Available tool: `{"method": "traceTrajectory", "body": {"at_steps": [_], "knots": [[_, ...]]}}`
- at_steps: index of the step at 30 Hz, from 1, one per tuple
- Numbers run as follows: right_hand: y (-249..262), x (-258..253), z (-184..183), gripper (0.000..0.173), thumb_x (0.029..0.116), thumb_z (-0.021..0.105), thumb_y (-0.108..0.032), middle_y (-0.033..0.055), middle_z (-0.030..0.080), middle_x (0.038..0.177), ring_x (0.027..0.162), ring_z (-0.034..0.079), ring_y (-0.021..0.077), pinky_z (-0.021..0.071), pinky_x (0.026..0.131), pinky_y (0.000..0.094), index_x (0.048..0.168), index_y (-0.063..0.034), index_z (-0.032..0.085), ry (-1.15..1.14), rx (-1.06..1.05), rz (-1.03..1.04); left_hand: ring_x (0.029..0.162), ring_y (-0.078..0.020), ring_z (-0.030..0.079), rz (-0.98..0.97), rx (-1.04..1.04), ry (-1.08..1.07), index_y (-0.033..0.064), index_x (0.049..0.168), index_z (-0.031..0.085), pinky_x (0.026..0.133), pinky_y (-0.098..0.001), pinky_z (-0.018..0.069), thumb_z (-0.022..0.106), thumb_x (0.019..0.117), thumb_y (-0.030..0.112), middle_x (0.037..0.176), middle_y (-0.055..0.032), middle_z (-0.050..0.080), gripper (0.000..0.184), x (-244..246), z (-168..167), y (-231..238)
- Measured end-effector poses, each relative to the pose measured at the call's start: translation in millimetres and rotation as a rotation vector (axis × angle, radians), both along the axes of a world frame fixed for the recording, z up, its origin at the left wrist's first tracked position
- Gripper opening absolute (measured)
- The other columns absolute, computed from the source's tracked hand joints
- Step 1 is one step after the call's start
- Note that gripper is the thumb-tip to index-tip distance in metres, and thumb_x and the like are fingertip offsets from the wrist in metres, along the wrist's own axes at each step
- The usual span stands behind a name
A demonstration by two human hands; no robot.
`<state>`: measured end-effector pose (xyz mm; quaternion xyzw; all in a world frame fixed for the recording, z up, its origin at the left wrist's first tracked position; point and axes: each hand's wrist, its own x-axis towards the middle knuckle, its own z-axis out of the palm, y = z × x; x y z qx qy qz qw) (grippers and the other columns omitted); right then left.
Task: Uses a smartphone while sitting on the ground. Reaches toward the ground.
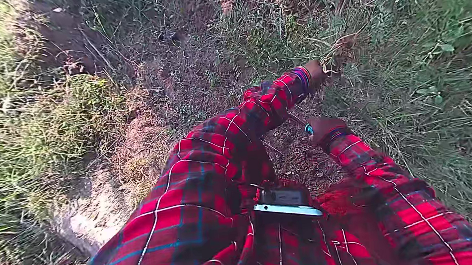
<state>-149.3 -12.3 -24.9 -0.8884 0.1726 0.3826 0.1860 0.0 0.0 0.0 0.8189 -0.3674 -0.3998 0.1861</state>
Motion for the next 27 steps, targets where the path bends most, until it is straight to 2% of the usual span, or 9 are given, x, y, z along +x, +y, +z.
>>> {"method": "traceTrajectory", "body": {"at_steps": [3, 6, 8, 10, 12, 14, 16, 23, 27], "knots": [[-22, -2, -7, 0.046, 0.0951, 0.071, -0.017, 0.0322, 0.064, 0.125, 0.118, 0.061, 0.0529, 0.0455, 0.093, 0.0722, 0.136, -0.0007, 0.059, 0.029, -0.022, -0.006, 0.139, -0.0368, 0.052, 0.169, -0.049, 0.033, -0.0101, 0.141, 0.053, 0.117, -0.0492, 0.0384, 0.038, 0.1135, 0.018, 0.144, -0.0292, 0.055, 0.042, 24, -13, 35], [-27, -8, -11, 0.039, 0.0970, 0.070, -0.019, 0.0368, 0.063, 0.126, 0.120, 0.058, 0.0575, 0.0422, 0.094, 0.0772, 0.128, 0.0049, 0.065, 0.041, -0.059, -0.026, 0.132, -0.0330, 0.054, 0.641, -0.191, 0.279, -0.0101, 0.138, 0.053, 0.112, -0.0468, 0.0403, 0.035, 0.1147, 0.026, 0.140, -0.0277, 0.056, 0.046, 34, -24, 65], [-29, -16, 4, 0.039, 0.0963, 0.073, -0.026, 0.0351, 0.066, 0.121, 0.117, 0.061, 0.0551, 0.0427, 0.094, 0.0764, 0.122, 0.0035, 0.069, -0.062, 0.032, -0.017, 0.137, -0.0344, 0.050, 0.781, -0.208, 0.306, -0.0106, 0.141, 0.051, 0.115, -0.0470, 0.0378, 0.033, 0.1150, 0.023, 0.145, -0.0284, 0.053, 0.046, 38, -31, 80], [-27, -29, 38, 0.033, 0.0991, 0.070, -0.030, 0.0209, 0.073, 0.111, 0.104, 0.069, 0.0386, 0.0507, 0.091, 0.0624, 0.121, -0.0044, 0.072, -0.262, 0.325, -0.029, 0.146, -0.0366, 0.043, 0.738, -0.182, 0.258, -0.0083, 0.148, 0.045, 0.120, -0.0485, 0.0330, 0.031, 0.1151, 0.017, 0.153, -0.0285, 0.046, 0.044, 48, -45, 92], [-18, -50, 71, 0.034, 0.1011, 0.060, -0.037, -0.0002, 0.075, 0.106, 0.095, 0.070, 0.0093, 0.0591, 0.085, 0.0312, 0.120, -0.0117, 0.072, -0.454, 0.778, 0.001, 0.148, -0.0363, 0.042, 0.691, -0.175, 0.209, -0.0064, 0.151, 0.042, 0.121, -0.0483, 0.0326, 0.030, 0.1149, 0.015, 0.155, -0.0283, 0.045, 0.044, 55, -54, 99], [-5, -66, 90, 0.053, 0.1031, 0.053, -0.054, -0.0004, 0.074, 0.117, 0.108, 0.070, 0.0080, 0.0591, 0.094, 0.0278, 0.124, -0.0090, 0.072, -0.575, 1.169, 0.090, 0.142, -0.0315, 0.045, 0.889, -0.272, 0.324, -0.0069, 0.147, 0.046, 0.117, -0.0443, 0.0359, 0.031, 0.1153, 0.021, 0.152, -0.0259, 0.047, 0.045, 56, -53, 99], [7, -78, 102, 0.061, 0.1056, 0.047, -0.055, 0.0061, 0.071, 0.124, 0.117, 0.066, 0.0107, 0.0556, 0.102, 0.0287, 0.130, -0.0034, 0.067, -0.662, 1.328, 0.186, 0.142, -0.0325, 0.045, 1.000, -0.283, 0.380, -0.0086, 0.145, 0.047, 0.117, -0.0460, 0.0356, 0.032, 0.1153, 0.025, 0.152, -0.0264, 0.047, 0.047, 58, -50, 97], [35, -96, 101, 0.049, 0.1061, 0.055, -0.043, 0.0106, 0.070, 0.122, 0.111, 0.066, 0.0091, 0.0559, 0.097, 0.0243, 0.130, -0.0013, 0.067, -0.859, 1.265, 0.095, 0.150, -0.0406, 0.038, 0.574, -0.073, 0.083, -0.0054, 0.153, 0.041, 0.124, -0.0510, 0.0272, 0.027, 0.1139, 0.008, 0.155, -0.0305, 0.045, 0.044, 63, -57, 102], [42, -95, 100, 0.045, 0.1050, 0.058, -0.042, 0.0080, 0.067, 0.115, 0.101, 0.062, 0.0033, 0.0537, 0.086, 0.0162, 0.125, -0.0044, 0.071, -0.888, 1.222, 0.084, 0.150, -0.0398, 0.038, 0.581, -0.085, 0.101, -0.0045, 0.152, 0.043, 0.124, -0.0518, 0.0267, 0.029, 0.1146, 0.012, 0.155, -0.0295, 0.045, 0.043, 61, -58, 100]]}}
